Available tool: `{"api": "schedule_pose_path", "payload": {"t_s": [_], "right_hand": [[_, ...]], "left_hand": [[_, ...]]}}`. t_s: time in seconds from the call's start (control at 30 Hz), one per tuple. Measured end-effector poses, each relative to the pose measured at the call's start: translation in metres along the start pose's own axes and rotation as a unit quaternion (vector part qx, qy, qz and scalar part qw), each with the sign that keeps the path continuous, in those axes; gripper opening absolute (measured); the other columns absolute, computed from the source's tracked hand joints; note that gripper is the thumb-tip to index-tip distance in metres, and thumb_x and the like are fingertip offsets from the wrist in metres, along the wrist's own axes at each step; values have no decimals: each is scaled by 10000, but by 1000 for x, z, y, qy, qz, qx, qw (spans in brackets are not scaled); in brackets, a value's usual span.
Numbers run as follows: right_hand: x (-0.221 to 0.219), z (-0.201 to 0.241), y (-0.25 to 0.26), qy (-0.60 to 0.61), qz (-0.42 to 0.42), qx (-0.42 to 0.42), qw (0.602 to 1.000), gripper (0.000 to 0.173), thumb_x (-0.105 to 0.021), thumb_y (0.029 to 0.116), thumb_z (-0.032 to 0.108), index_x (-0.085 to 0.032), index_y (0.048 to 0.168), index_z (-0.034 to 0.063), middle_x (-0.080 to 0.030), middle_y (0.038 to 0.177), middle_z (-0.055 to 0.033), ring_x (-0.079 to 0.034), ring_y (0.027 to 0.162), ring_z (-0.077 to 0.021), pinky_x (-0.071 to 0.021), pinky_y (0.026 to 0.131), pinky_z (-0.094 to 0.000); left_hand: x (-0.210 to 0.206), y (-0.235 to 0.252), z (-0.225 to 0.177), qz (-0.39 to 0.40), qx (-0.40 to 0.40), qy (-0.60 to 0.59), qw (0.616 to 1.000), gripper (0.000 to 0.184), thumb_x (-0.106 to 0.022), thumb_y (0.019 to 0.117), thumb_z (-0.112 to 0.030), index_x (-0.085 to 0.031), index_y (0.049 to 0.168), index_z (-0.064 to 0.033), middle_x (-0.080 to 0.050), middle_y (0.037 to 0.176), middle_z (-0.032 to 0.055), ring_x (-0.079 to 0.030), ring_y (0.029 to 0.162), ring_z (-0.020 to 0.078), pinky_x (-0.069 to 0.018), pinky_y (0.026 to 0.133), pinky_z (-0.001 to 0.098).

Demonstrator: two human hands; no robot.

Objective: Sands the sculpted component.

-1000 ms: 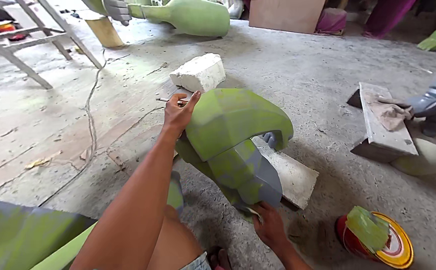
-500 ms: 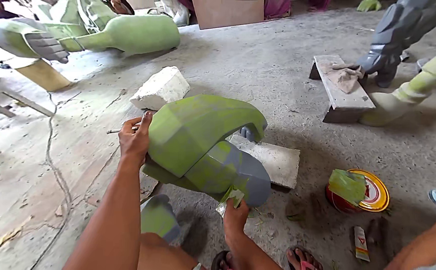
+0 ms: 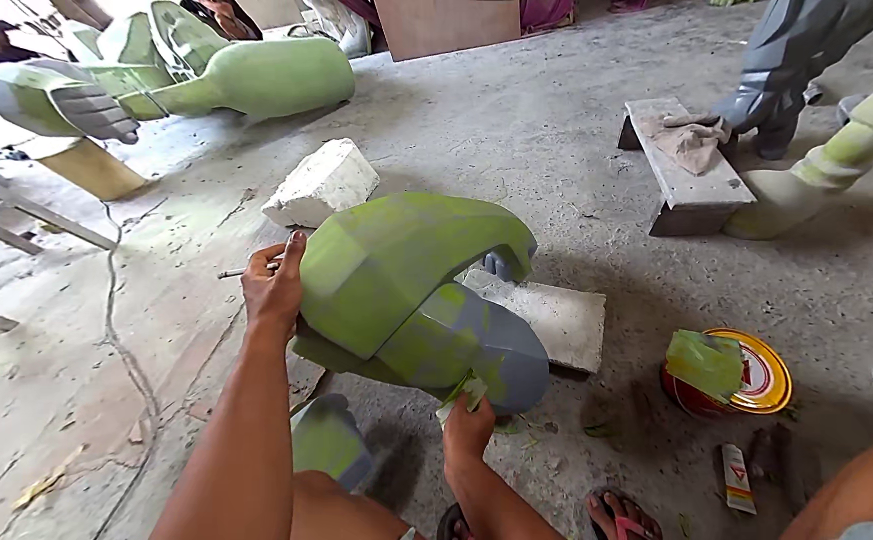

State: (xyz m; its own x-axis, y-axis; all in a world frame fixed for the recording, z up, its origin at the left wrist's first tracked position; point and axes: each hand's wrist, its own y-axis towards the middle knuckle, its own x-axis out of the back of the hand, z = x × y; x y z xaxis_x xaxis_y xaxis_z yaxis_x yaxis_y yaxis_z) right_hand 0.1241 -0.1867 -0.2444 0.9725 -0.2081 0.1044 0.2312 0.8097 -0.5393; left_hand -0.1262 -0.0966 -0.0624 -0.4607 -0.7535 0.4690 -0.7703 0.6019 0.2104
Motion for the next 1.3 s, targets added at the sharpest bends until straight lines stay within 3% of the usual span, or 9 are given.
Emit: {"api": "schedule_pose_path", "payload": {"t_s": [0.23,0.47,0.77,0.93,1.13,1.3], "right_hand": [[-3,4,-6,-10,42,15,999,238,-645,1015,251,-757,1063,46,-728,1019,-125,-693,911,-243,-563,853,-482],[9,-8,-25,-3,35,32,999,211,-660,982,221,-742,895,47,-709,829,-100,-685,778,-218,-566,745,-475],[2,2,5,45,-17,-24,999,219,-649,1012,233,-761,993,46,-731,873,-133,-704,832,-249,-569,792,-499],[-3,15,2,67,9,-64,996,237,-621,1029,229,-735,1091,30,-727,981,-173,-699,929,-287,-560,840,-525],[-2,15,-18,127,28,-48,990,211,-639,1021,203,-737,1020,16,-726,856,-139,-708,783,-225,-591,744,-447],[27,27,-8,184,60,-10,981,250,-600,1034,189,-667,1111,-40,-711,911,-171,-710,815,-237,-610,754,-442]], "left_hand": [[-1,0,0,-5,1,3,1000,820,-613,830,-810,-603,1323,-154,-678,1079,110,-658,956,214,-530,873,494],[0,-2,-1,-3,-1,5,1000,806,-590,851,-803,-599,1329,-154,-672,1140,127,-658,1001,220,-522,900,502],[-2,0,-1,-6,-1,4,1000,806,-606,843,-800,-599,1322,-152,-672,1112,113,-655,972,205,-526,877,486],[-1,-5,-4,4,-4,21,1000,822,-584,857,-801,-587,1344,-139,-666,1156,164,-657,1005,281,-516,882,559],[0,-2,-2,-2,0,17,1000,812,-598,848,-800,-594,1336,-151,-665,1125,119,-647,987,217,-519,886,497],[-1,-1,0,-12,-4,-8,1000,799,-615,865,-766,-591,1336,-122,-687,1089,108,-666,960,198,-538,884,471]]}}
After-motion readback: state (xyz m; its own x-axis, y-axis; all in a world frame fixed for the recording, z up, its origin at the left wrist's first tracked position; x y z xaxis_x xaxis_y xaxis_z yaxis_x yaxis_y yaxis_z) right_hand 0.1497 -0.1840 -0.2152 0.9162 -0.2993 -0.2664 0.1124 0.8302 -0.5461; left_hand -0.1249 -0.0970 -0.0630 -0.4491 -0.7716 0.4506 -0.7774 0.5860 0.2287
